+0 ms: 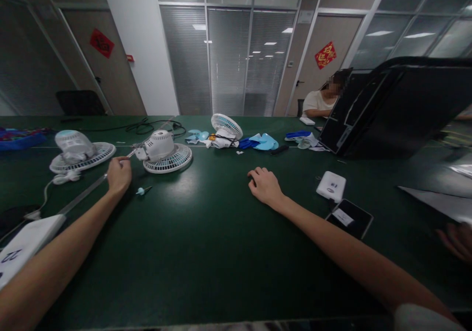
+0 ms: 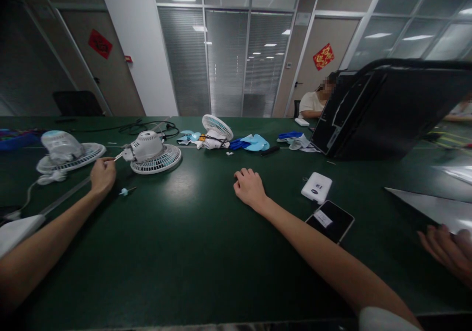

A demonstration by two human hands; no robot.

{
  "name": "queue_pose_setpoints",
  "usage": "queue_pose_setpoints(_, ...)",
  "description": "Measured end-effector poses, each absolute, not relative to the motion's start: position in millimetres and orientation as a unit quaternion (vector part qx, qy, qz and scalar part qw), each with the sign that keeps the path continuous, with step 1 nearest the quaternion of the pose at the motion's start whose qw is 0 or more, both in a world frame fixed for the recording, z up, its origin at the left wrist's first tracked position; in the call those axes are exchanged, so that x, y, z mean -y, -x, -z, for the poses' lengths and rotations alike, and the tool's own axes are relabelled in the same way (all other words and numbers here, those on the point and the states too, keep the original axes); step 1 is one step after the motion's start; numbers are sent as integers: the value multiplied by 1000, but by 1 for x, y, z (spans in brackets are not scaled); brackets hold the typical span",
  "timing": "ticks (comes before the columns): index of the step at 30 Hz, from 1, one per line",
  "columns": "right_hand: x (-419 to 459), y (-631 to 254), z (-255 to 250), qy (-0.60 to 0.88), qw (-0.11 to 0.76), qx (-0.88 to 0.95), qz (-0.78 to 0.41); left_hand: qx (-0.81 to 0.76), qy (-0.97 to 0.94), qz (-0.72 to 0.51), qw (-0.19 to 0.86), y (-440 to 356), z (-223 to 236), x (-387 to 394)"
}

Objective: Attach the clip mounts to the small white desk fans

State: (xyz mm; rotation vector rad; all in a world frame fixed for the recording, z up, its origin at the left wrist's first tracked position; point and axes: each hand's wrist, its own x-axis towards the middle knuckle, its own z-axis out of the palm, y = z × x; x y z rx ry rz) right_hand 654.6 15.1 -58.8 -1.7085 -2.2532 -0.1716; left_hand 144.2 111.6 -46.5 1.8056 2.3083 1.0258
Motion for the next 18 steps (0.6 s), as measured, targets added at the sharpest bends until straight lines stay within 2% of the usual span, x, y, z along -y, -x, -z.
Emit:
queue_pose_setpoints(7, -14, -655, 58, 593, 159, 787, 62, -727, -587, -350, 65, -156, 53, -115)
queue_pose_setpoints(18, -14, -654, 60, 592, 163, 786, 72, -692, -565, -414, 175, -150, 32, -130)
